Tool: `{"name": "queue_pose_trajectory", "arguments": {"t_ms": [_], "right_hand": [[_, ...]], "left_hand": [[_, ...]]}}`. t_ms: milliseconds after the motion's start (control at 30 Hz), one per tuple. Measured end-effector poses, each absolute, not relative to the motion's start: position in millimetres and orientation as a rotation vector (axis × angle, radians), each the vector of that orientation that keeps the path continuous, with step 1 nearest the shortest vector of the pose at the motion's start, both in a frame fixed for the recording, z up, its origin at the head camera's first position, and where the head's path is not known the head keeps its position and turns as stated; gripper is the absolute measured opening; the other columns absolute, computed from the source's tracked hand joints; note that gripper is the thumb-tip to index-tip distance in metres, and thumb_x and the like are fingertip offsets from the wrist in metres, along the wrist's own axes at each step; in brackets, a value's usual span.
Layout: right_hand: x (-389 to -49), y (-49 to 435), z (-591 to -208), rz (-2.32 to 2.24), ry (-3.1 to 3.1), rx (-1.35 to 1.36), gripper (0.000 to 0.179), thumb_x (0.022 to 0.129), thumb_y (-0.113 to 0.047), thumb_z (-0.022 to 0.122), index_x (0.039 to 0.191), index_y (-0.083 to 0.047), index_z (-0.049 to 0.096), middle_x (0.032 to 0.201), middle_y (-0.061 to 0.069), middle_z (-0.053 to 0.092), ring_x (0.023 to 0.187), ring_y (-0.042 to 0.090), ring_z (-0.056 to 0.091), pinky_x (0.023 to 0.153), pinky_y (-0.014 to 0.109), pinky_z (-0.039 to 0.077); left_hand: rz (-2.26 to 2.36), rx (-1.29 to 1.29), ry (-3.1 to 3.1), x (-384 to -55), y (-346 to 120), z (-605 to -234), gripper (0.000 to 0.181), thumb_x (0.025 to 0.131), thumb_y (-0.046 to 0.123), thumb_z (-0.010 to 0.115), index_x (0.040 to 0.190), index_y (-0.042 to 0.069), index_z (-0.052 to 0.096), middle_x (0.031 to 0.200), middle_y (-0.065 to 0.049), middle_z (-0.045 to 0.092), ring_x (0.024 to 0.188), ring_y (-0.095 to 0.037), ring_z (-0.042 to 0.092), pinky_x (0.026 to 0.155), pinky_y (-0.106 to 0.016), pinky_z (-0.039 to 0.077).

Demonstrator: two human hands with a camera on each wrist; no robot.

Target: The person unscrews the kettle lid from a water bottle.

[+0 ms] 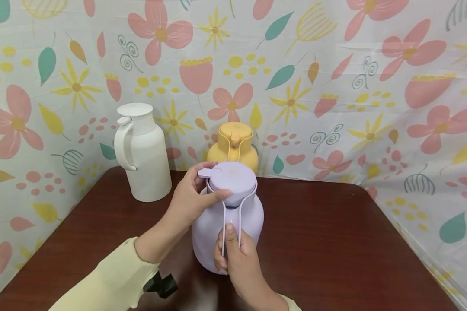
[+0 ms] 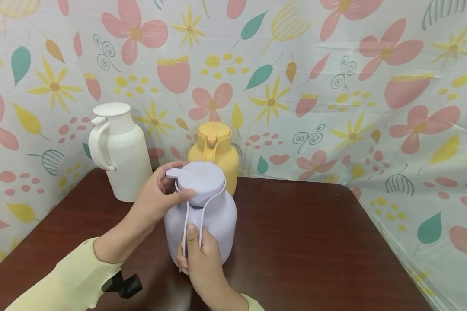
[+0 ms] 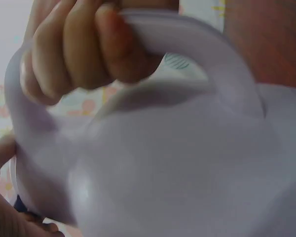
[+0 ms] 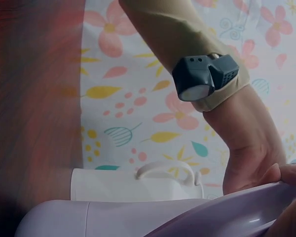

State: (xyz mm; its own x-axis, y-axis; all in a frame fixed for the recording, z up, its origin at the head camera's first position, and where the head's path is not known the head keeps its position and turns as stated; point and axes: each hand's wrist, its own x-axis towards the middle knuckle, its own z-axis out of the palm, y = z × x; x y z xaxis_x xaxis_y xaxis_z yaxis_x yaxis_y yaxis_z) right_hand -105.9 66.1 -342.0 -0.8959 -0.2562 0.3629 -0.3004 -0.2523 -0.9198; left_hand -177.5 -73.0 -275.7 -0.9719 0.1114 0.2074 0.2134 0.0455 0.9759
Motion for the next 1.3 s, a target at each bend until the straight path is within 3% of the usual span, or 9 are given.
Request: {"name": "queue_pose_trajectory", "arguments": {"t_ms": [300,467,567,633,733,867,1067,1200,1300], "right_hand": [[-107,66,-343,2.361,-1.892,0.73,0.053,0.114,-0.026,0.028,0.079,0.013,0.032,0.052,0.026,0.025,0.042,0.005,0.035,0.039,0.028,0.034],[-106,67,-342,2.346,-1.908,0.73,0.053,0.114,-0.026,0.027,0.079,0.013,0.033,0.052,0.026,0.026,0.042,0.006,0.035,0.04,0.027,0.036],[-106,68,-341,2.337,-1.923,0.728,0.053,0.114,-0.026,0.027,0.079,0.013,0.033,0.052,0.026,0.027,0.042,0.007,0.034,0.041,0.026,0.037],[-106,68,-341,2.34,-1.927,0.721,0.053,0.114,-0.026,0.027,0.079,0.013,0.033,0.053,0.027,0.027,0.042,0.007,0.034,0.042,0.025,0.037],[-105,69,-341,2.336,-1.941,0.706,0.053,0.114,-0.026,0.027,0.08,0.013,0.034,0.053,0.027,0.027,0.042,0.006,0.035,0.042,0.025,0.038],[-105,69,-341,2.329,-1.956,0.69,0.053,0.114,-0.026,0.027,0.08,0.014,0.034,0.053,0.027,0.027,0.043,0.004,0.037,0.044,0.025,0.04],[-104,69,-341,2.338,-1.953,0.69,0.055,0.114,-0.027,0.027,0.078,0.014,0.033,0.053,0.027,0.027,0.045,0.001,0.038,0.043,0.024,0.038],[-104,68,-340,2.336,-1.946,0.704,0.057,0.114,-0.027,0.027,0.076,0.015,0.033,0.052,0.027,0.027,0.044,0.001,0.038,0.043,0.024,0.037],[-104,68,-340,2.342,-1.94,0.701,0.056,0.114,-0.027,0.027,0.077,0.015,0.033,0.052,0.027,0.026,0.044,0.002,0.038,0.043,0.024,0.037]], "left_hand": [[-2.029,-0.342,-2.203,-174,-73,-280,0.072,0.083,0.01,0.083,0.146,0.007,0.049,0.148,-0.012,0.059,0.143,-0.029,0.052,0.123,-0.046,0.037],[-2.055,-0.576,-2.223,-191,-89,-280,0.086,0.082,0.028,0.086,0.151,0.002,0.041,0.154,-0.017,0.052,0.141,-0.033,0.052,0.108,-0.026,0.046],[-2.03,-0.864,-2.291,-211,-103,-275,0.111,0.077,0.051,0.088,0.158,0.0,0.03,0.162,-0.022,0.039,0.15,-0.037,0.038,0.098,-0.015,0.046],[-2.002,-1.093,-2.356,-225,-112,-268,0.123,0.073,0.058,0.087,0.161,0.0,0.024,0.167,-0.023,0.029,0.157,-0.038,0.025,0.099,-0.011,0.043],[-1.893,-1.392,-2.499,-244,-119,-257,0.119,0.077,0.05,0.087,0.163,0.0,0.02,0.171,-0.02,0.021,0.16,-0.037,0.016,0.105,-0.009,0.039],[-1.717,-1.582,-2.651,-257,-120,-243,0.106,0.085,0.032,0.084,0.163,0.002,0.02,0.171,-0.017,0.021,0.158,-0.033,0.021,0.109,-0.009,0.035],[-1.622,-1.401,-2.769,-250,-112,-237,0.094,0.085,0.012,0.081,0.163,0.011,0.027,0.168,-0.006,0.034,0.154,-0.024,0.032,0.113,-0.024,0.038],[-1.651,-1.183,-2.749,-235,-108,-241,0.091,0.084,0.014,0.082,0.161,0.012,0.033,0.165,-0.006,0.041,0.153,-0.024,0.035,0.119,-0.042,0.037],[-1.651,-1.005,-2.735,-221,-102,-245,0.091,0.084,0.018,0.082,0.161,0.012,0.035,0.164,-0.007,0.041,0.152,-0.026,0.038,0.12,-0.047,0.037]]}}
